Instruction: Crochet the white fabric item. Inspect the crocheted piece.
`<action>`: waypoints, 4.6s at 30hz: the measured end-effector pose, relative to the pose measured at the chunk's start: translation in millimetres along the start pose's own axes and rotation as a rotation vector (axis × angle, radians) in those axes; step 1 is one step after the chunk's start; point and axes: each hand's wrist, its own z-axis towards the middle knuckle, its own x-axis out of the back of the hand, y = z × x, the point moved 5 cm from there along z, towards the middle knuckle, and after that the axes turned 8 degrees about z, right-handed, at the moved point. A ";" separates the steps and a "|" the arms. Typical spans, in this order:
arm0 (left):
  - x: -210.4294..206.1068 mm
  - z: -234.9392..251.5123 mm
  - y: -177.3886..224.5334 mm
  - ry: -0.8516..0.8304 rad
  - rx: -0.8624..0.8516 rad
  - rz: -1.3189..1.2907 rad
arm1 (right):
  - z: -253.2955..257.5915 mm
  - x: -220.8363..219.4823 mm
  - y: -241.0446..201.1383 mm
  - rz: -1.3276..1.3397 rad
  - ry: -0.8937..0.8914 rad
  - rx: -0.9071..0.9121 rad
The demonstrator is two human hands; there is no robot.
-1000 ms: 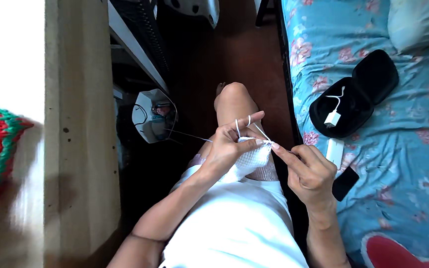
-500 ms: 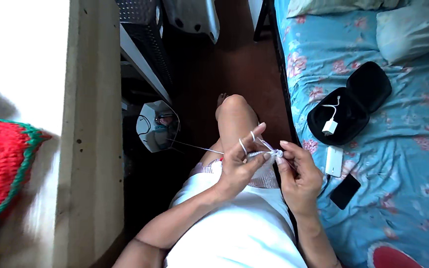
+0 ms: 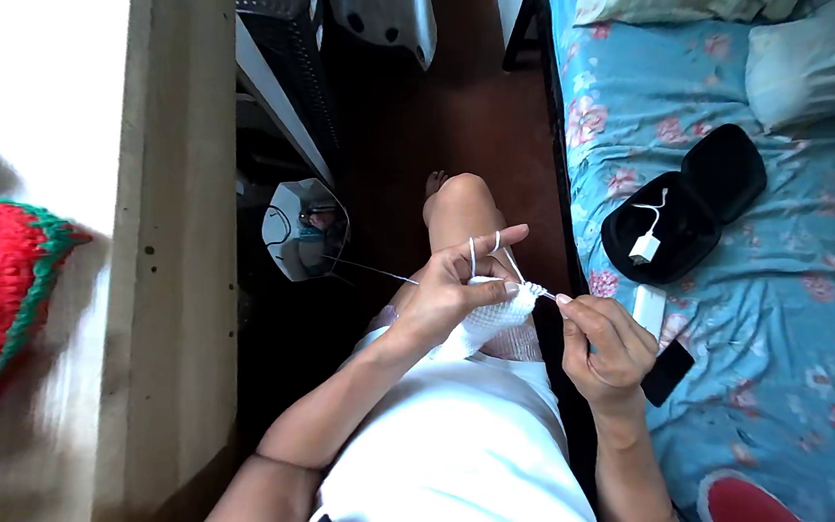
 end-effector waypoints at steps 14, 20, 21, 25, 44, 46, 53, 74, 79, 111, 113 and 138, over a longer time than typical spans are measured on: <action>0.3 1.8 0.0 -0.051 0.009 0.001 | -4.2 -2.4 4.9 0.220 0.013 -0.140; 2.3 1.9 -3.4 -0.079 0.089 -0.142 | -6.5 0.0 5.0 0.187 -0.009 -0.090; 2.9 2.1 -4.0 -0.081 0.100 -0.155 | -6.9 0.4 6.0 0.217 -0.011 -0.098; 5.6 4.4 -8.3 -0.092 0.128 -0.185 | -9.6 0.4 12.6 0.435 0.000 -0.197; 56.4 0.5 -12.4 -0.439 0.048 0.336 | -10.1 -9.3 29.1 1.183 0.076 -0.753; 52.6 -2.6 -5.6 -0.363 -0.063 0.194 | -9.3 -11.1 27.2 1.172 0.072 -0.760; -5.7 9.1 -5.9 -0.271 -0.214 0.118 | -10.9 -19.8 16.4 1.151 0.052 -0.796; -9.3 5.4 -10.3 0.033 0.027 0.032 | -19.3 -9.8 28.1 0.820 -0.030 -0.569; -6.2 3.6 -11.3 0.044 0.022 0.041 | -10.8 3.4 19.6 0.283 -0.143 -0.306; -10.1 0.9 -5.5 0.106 -0.069 0.228 | -8.7 -0.5 0.6 -0.074 -0.121 -0.117; -10.8 1.5 -6.3 0.109 -0.055 0.228 | -9.1 -3.3 -0.6 -0.078 -0.120 -0.113; -17.6 -9.2 -17.0 0.196 -0.225 0.108 | 5.5 -15.1 -9.2 0.326 0.062 -0.355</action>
